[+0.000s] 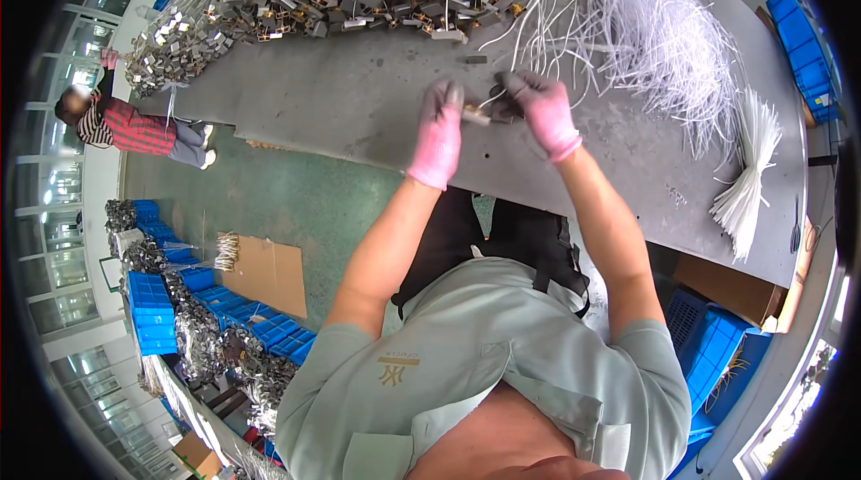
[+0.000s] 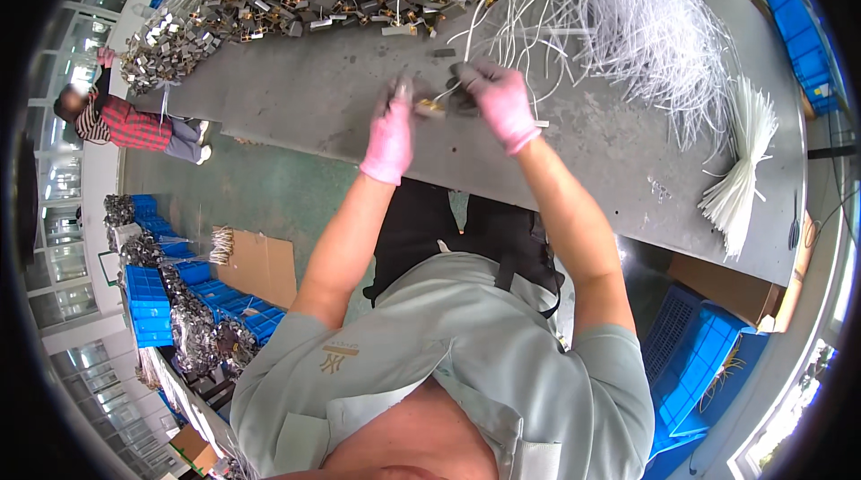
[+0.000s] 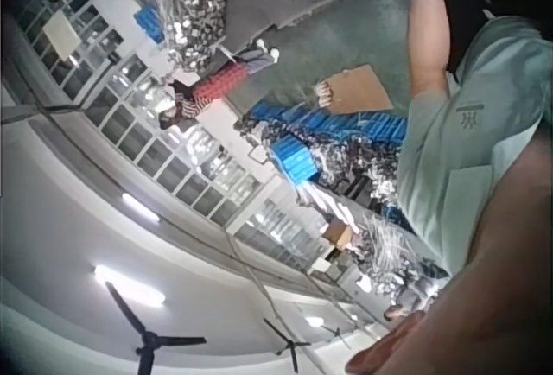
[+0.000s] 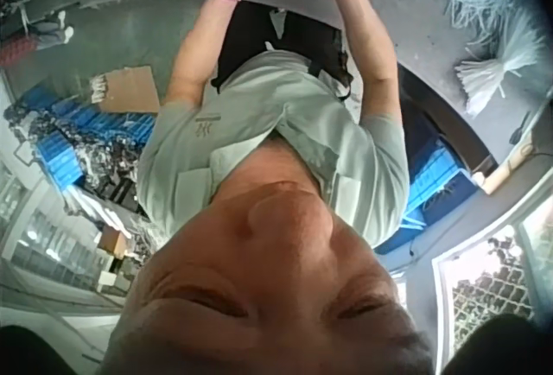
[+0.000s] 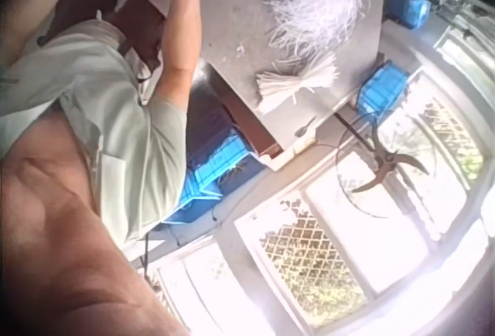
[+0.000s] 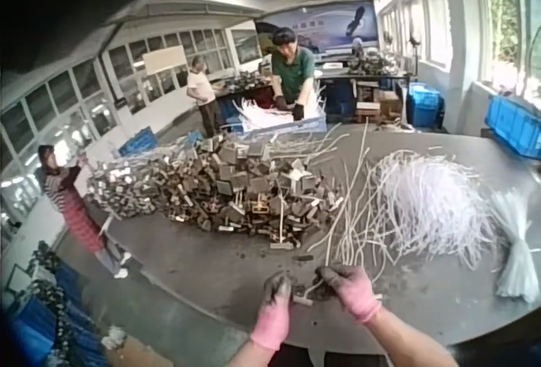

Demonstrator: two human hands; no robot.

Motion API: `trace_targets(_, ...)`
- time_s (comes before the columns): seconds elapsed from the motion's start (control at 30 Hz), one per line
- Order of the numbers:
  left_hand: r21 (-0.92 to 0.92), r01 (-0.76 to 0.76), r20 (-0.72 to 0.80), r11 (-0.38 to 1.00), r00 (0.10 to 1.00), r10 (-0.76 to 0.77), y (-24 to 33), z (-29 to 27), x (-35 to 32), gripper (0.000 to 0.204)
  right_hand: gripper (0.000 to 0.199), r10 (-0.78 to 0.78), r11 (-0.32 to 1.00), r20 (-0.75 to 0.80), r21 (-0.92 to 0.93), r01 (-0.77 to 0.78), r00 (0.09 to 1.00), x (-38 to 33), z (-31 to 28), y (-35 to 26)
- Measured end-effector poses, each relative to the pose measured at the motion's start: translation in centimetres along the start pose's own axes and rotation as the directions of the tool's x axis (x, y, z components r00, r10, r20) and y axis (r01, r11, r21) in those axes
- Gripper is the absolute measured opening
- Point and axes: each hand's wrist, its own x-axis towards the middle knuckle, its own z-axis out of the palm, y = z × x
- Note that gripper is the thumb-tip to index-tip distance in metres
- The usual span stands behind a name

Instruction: Bundling and securing thin wires or components into a larger harness assembly at a workstation.

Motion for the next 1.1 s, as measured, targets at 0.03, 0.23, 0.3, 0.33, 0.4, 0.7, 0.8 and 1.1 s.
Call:
trace_targets(0.03, -0.121, 0.015, -0.086, 0.993, 0.996, -0.026, 1.0, 0.9, 1.1, 0.053, 0.028, -0.033, 0.982, -0.036, -0.185, 0.025, 0.999, 2.0, -1.9, 0.8)
trace_targets(0.23, -0.762, 0.364, 0.302, 0.536, 0.932, -0.203, 6.2, 1.8, 8.9, 0.043, 0.032, -0.155, 0.857, -0.185, -0.513, 0.039, 0.97, 4.8, -6.1, 0.6)
trace_targets(0.3, -0.741, 0.334, 0.281, 0.583, 0.942, -0.183, 6.0, 1.4, 9.0, 0.031, 0.03, -0.148, 0.925, -0.192, -0.373, 0.068, 0.97, 3.8, -5.1, 0.1)
trace_targets(0.33, -0.714, 0.312, 0.266, 0.627, 0.949, -0.169, 5.9, 1.2, 9.0, 0.022, 0.027, -0.133, 0.971, -0.202, -0.221, 0.087, 0.97, 3.4, -4.6, 0.0)
trace_targets(0.4, -0.703, 0.301, 0.224, 0.644, 0.954, -0.202, 5.2, 0.4, 6.6, 0.014, 0.027, -0.12, 0.987, -0.161, -0.13, 0.099, 0.98, 2.8, -3.6, 0.3)
trace_targets(0.7, -0.116, 0.284, 0.262, 0.952, 0.933, -0.247, -4.5, -11.0, -12.6, 0.008, 0.035, 0.017, 0.957, 0.225, 0.279, -0.081, 0.974, 4.8, 5.5, 2.2)
trace_targets(0.8, -0.184, 0.521, 0.179, 0.833, 0.852, -0.493, -6.3, -14.8, -18.8, 0.01, 0.035, -0.041, 0.918, 0.26, 0.39, -0.066, 0.965, 5.6, 6.7, 1.9)
trace_targets(1.1, -0.114, 0.558, -0.009, 0.822, 0.826, -0.563, -8.2, -20.4, -24.3, 0.009, 0.032, -0.254, 0.881, -0.026, 0.408, 0.242, 0.967, 6.2, 4.1, -2.3)
